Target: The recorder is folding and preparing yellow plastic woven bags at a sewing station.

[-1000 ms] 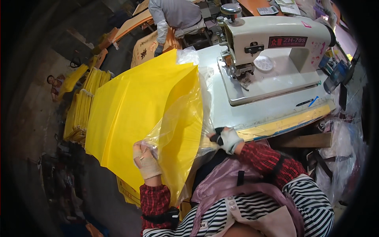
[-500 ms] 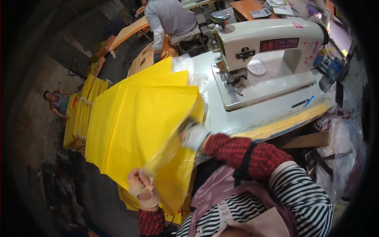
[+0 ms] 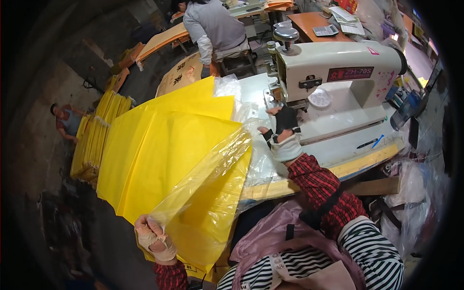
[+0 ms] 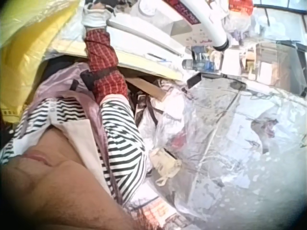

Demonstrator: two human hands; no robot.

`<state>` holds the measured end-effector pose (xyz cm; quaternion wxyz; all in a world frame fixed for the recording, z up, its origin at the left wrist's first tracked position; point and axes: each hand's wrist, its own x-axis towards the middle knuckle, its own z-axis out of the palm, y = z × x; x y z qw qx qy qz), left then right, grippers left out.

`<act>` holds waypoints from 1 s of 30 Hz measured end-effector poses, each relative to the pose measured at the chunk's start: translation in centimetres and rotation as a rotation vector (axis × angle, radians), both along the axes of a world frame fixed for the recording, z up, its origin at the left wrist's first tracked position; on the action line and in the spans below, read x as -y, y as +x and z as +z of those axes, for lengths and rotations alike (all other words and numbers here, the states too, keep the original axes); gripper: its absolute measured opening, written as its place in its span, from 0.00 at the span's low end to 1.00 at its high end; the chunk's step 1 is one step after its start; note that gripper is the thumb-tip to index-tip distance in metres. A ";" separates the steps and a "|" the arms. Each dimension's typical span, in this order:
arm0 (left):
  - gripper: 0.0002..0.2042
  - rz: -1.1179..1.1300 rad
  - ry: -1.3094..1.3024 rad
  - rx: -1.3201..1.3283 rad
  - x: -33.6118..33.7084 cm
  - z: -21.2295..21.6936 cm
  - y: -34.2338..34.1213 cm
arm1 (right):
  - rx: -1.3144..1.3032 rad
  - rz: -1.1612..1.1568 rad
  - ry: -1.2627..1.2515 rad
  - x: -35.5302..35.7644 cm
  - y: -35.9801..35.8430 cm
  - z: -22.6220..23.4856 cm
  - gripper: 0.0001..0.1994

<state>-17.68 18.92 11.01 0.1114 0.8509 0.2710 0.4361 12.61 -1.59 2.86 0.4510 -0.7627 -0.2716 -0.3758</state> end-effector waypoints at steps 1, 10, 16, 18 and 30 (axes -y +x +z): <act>0.10 -0.004 -0.029 0.001 -0.1 -0.1 -0.4 | 0.001 0.008 -0.001 -0.4 0.2 0.0 0.16; 0.10 0.067 -0.015 -0.008 -0.7 0.1 -3.6 | -0.447 0.678 -0.947 -4.8 -4.4 -5.5 0.14; 0.16 0.100 -0.275 -0.088 -2.3 -3.9 -9.9 | -0.487 0.243 -0.594 -4.6 1.5 1.1 0.13; 0.08 -0.203 -0.570 0.080 -3.0 -7.2 -12.5 | -0.431 0.166 -0.493 -5.5 3.1 1.8 0.14; 0.14 0.337 0.222 -0.520 0.6 4.2 -12.8 | 0.096 0.513 -0.800 -12.1 2.1 4.4 0.10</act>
